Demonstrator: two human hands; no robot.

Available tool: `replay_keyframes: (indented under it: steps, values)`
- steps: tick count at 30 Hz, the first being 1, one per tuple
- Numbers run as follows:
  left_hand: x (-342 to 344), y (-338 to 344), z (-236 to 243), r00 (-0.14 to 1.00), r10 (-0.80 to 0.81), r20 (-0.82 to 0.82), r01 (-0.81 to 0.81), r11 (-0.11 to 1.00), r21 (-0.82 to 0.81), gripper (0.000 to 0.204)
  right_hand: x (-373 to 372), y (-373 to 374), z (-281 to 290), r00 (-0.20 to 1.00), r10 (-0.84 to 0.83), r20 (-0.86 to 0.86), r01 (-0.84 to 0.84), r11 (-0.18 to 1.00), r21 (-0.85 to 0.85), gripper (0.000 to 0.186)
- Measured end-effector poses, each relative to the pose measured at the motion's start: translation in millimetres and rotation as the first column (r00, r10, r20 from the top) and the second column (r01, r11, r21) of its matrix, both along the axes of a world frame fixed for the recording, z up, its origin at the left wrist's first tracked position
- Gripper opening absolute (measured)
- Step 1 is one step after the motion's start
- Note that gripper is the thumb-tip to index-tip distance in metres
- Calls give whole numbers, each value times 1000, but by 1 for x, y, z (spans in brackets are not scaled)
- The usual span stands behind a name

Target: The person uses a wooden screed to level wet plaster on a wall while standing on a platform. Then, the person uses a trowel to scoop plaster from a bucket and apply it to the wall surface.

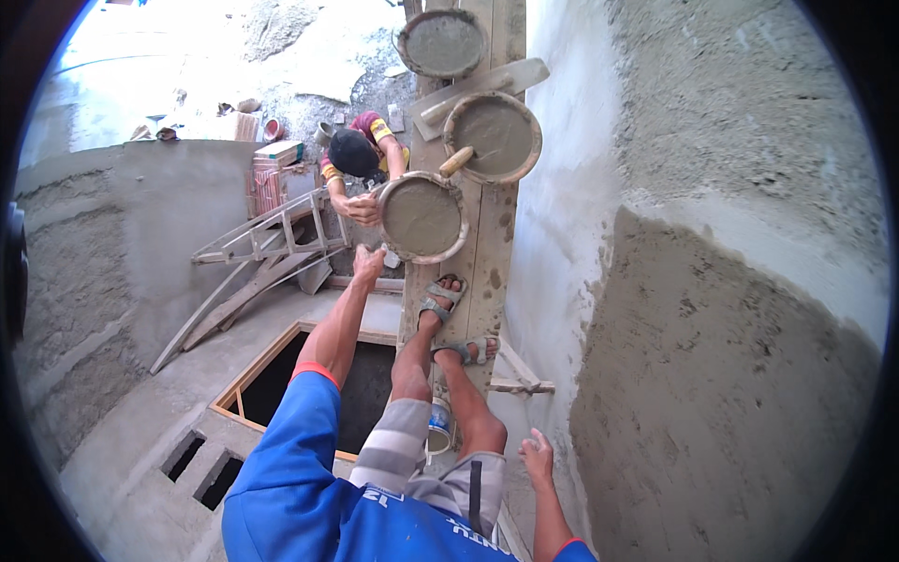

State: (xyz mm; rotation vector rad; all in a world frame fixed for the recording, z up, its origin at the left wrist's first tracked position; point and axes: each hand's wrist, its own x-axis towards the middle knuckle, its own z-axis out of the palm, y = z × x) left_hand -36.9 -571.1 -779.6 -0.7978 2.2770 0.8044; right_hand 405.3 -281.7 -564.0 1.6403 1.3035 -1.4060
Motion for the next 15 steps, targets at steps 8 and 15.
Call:
replay_keyframes:
  steps: [8,15]
  values:
    - [-91,-1,-83,679,-615,-401,314,737,-598,70,-160,-22,-192,859,384,-339,-376,922,91,52]
    - [-142,21,-83,670,-715,-201,742,656,141,71,-335,-41,-336,817,388,-427,-282,914,290,65]
